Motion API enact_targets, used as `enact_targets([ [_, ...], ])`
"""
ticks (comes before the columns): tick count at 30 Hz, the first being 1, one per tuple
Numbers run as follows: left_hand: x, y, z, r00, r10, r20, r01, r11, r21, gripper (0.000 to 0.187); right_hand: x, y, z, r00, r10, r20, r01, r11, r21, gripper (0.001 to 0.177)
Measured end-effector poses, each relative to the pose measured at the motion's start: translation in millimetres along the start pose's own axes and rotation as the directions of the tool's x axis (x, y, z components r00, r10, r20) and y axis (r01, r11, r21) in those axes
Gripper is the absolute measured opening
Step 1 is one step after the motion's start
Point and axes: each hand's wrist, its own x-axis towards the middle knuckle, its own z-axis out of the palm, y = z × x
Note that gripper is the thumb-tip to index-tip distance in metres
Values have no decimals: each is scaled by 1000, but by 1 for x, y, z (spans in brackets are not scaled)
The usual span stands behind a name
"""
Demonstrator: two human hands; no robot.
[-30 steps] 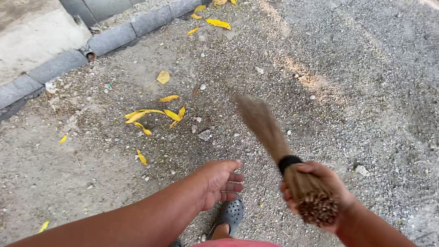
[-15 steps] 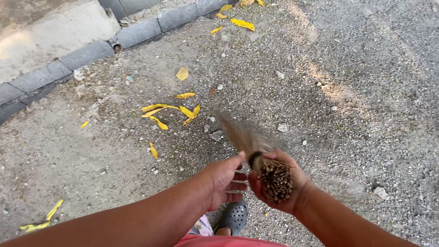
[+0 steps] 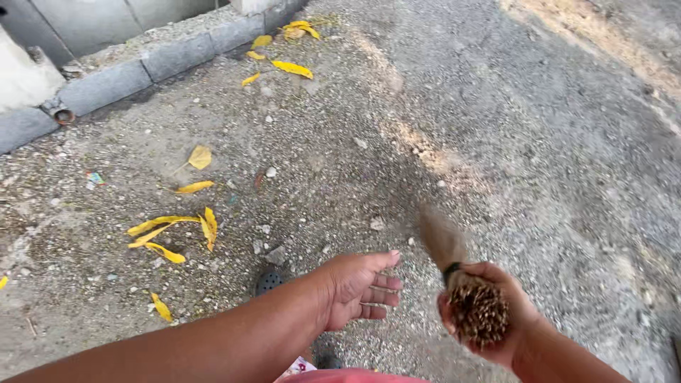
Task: The person sweeps dirt and leaves across a gravel and concrete ground by hand using a hand broom.
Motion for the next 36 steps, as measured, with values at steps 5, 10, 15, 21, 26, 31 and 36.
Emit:
enact_targets([
  [5,-6,34,-58,989,-12,-144,13,1000,2,61,57,-14,60,998,-61,29,58,994,95,22],
  [10,-30,60,-99,944,-50,-325,21,996,-92,54,57,25,189,972,166,166,-126,965,-228,38],
  [15,-36,101,-115,955,-3,-298,-55,981,-188,45,32,-3,231,681,434,589,-314,901,-301,40],
  [21,-2,129,-106,993,4,-121,-11,998,-58,44,19,-64,177,861,265,435,-98,924,-370,59],
  [26,17,136,-116,992,-8,-128,1,999,-49,50,39,-112,135,987,96,126,-73,981,-180,56],
  [31,19,141,-141,987,30,-159,-46,995,-92,53,102,-126,169,998,-56,-20,57,998,42,38],
  [36,6,150,-148,942,49,-332,-91,990,-111,48,111,-64,260,985,149,89,-126,966,-226,32],
])
